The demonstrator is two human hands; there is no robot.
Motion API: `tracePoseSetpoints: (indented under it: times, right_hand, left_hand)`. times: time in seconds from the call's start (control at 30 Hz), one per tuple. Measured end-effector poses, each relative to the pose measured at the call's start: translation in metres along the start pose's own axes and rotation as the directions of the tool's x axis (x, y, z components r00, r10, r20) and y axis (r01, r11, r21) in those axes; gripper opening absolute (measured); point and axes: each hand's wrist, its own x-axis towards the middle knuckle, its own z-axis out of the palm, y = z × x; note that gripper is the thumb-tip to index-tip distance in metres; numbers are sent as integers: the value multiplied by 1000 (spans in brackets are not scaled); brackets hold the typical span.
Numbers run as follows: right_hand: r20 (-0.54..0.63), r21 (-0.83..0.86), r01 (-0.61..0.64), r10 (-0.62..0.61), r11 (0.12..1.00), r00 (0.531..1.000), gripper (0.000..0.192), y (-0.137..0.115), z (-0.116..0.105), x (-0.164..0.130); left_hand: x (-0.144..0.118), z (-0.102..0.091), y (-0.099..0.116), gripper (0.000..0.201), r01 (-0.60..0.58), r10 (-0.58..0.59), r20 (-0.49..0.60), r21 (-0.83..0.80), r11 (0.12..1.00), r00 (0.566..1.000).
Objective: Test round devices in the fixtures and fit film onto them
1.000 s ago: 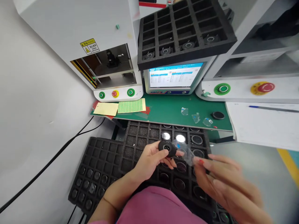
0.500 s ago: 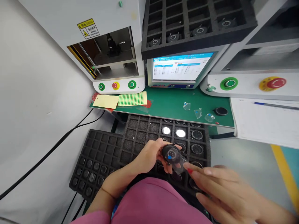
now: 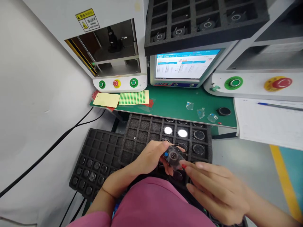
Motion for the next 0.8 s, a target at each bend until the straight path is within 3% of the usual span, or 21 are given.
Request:
tracePoseSetpoints:
  times: [0.07,0.13,0.4,0.57,0.63,0.73,0.8]
  right_hand:
    - [-6,-47,137,-137,990,991,19,0,0,4]
    - [4,-79,178,-178,981,984,21,0,-1,6]
    - [113,-123,173,-160,977,981,24,2,4,13]
    - [143,-214,125,-96,969,985,20,2,1,-16]
    - [90,-241,30,-8,970,996,14,0,-1,-37]
    - [-34,-297,-158,155,942,987,17,-6,1,-66]
    - [-117,-328,-253,227,910,967,20,-10,6,-79]
  left_hand:
    - [-1,1,2,67,-3,3,-21,6,1000,1000]
    - [-1,2,4,64,0,0,-29,2,1000,1000]
    - [-1,4,4,54,-37,40,-54,47,998,998]
    - [-3,-10,-8,42,-66,103,-145,238,969,984]
    - [-5,-26,-24,35,-46,149,-220,412,910,964]
    - [-12,-54,-58,20,48,221,-290,698,715,931]
    - [-19,-67,-85,11,93,249,-292,799,594,923]
